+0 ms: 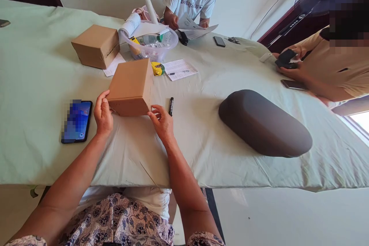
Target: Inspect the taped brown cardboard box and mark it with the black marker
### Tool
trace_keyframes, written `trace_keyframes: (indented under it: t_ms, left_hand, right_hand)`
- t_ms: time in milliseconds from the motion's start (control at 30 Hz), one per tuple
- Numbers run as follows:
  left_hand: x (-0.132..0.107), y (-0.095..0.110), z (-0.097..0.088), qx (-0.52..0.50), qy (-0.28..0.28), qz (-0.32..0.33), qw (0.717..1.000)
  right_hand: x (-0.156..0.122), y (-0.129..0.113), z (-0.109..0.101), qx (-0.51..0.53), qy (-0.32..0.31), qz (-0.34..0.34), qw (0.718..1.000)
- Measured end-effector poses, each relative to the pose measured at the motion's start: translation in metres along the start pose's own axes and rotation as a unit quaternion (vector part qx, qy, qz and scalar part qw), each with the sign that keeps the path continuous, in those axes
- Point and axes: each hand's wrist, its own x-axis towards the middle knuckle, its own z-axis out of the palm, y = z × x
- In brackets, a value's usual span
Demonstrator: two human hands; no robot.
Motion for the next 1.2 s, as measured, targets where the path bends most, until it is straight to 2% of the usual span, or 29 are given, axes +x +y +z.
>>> trace_keyframes:
  t_ms: [100, 167, 267, 367, 533, 633, 700, 867, 967, 1033, 1200]
  left_hand:
    - [0.003, -0.006, 0.002, -0.044, 0.022, -0.069, 0.996]
    - [0.003, -0.011, 0.005, -0.086, 0.029, -0.134, 0.987]
    - [-0.001, -0.019, 0.011, -0.145, 0.004, -0.222, 0.964]
    - [-0.004, -0.025, 0.016, -0.16, -0.008, -0.245, 0.956]
    - [0.0, -0.024, 0.012, -0.137, 0.052, -0.205, 0.968]
    - [0.0, -0.017, 0.009, -0.127, 0.054, -0.176, 0.975]
    - [-0.002, -0.012, 0.009, -0.121, 0.032, -0.137, 0.983]
    - [-0.011, -0.008, 0.013, -0.103, -0.08, -0.029, 0.991]
    - [-0.014, -0.007, 0.014, -0.099, -0.113, 0.012, 0.989]
    - [-0.015, -0.006, 0.014, -0.094, -0.12, 0.031, 0.988]
    - [-0.021, -0.002, 0.011, -0.054, -0.112, 0.045, 0.991]
  right_hand:
    - [-0.001, 0.003, 0.002, 0.004, -0.009, 0.003, 1.0]
    - [-0.004, 0.001, 0.004, 0.009, -0.011, -0.018, 1.0]
    - [-0.009, -0.005, 0.007, 0.004, -0.026, -0.062, 0.998]
    - [-0.014, -0.011, 0.011, 0.0, -0.041, -0.076, 0.996]
    - [-0.013, -0.008, 0.01, -0.003, 0.009, -0.052, 0.999]
    - [-0.007, 0.001, 0.008, 0.01, 0.016, -0.038, 0.999]
    - [-0.001, 0.008, 0.008, 0.016, -0.011, -0.035, 0.999]
    - [0.012, 0.018, 0.016, 0.042, -0.099, -0.033, 0.994]
    - [0.013, 0.017, 0.019, 0.063, -0.111, -0.048, 0.991]
    - [0.01, 0.015, 0.017, 0.06, -0.086, -0.058, 0.993]
    - [-0.004, 0.006, 0.01, 0.026, 0.026, -0.102, 0.994]
